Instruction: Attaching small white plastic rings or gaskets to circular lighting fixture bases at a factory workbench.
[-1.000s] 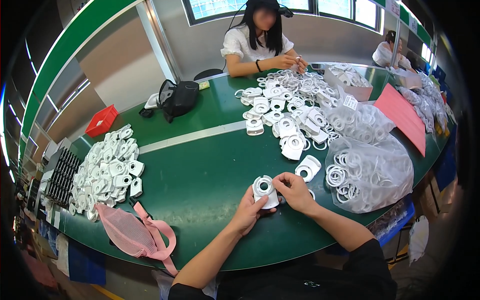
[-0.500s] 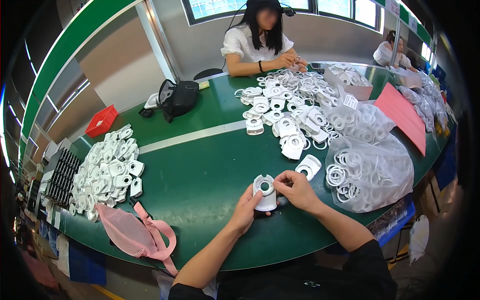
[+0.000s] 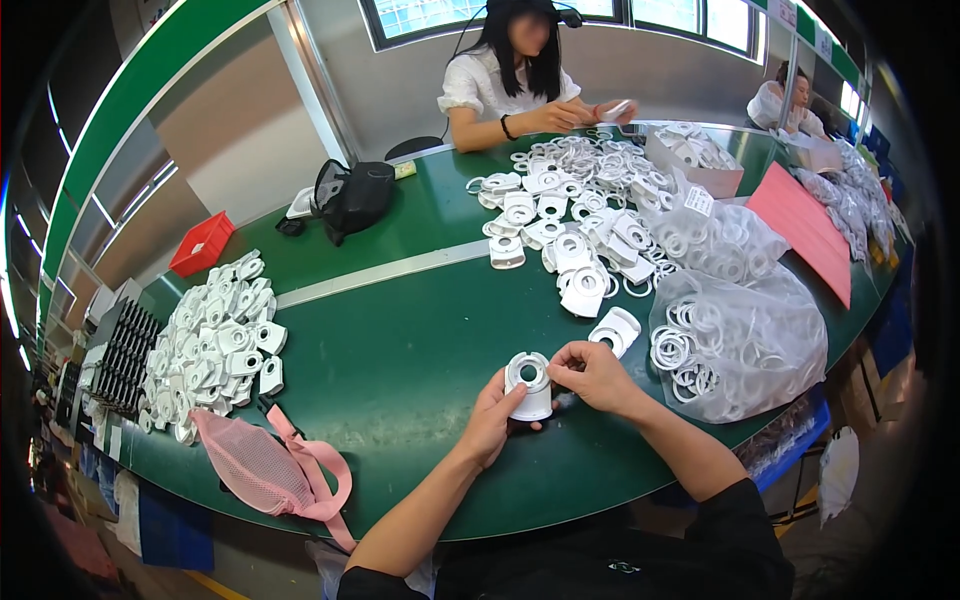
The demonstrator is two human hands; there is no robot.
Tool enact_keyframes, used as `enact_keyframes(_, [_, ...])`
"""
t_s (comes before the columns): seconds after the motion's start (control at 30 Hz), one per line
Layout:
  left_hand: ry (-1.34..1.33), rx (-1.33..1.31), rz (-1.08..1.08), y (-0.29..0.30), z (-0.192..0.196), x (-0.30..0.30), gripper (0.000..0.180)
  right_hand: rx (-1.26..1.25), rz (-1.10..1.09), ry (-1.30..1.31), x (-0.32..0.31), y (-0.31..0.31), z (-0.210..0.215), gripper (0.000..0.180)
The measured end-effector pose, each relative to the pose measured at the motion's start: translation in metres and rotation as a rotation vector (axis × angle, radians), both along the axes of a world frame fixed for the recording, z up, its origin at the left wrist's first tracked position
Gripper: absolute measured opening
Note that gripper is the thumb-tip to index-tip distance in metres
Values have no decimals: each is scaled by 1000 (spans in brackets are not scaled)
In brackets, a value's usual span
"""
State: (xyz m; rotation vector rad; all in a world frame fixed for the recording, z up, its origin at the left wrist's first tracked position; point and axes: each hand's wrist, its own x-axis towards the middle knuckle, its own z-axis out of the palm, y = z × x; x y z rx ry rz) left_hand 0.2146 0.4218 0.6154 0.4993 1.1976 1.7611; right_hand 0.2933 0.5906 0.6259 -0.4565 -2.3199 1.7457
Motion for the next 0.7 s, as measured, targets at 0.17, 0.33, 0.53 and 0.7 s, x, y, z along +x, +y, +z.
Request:
enact_keyframes(0.17, [99,-10,25,1,-2,0,39,-55,26,13,3,0,7,19])
enact_keyframes(0.33, [278,-68,80,1,7,5,37,79,49,255,-1,-5,3,29])
enact_keyframes(0.53, [692,-240,68,0,-3,6,24,83,211,173,3,2,5,18])
enact_keyframes(0.7, [894,-288,166,-3,6,6,21,208,306,214,5,3,7,18])
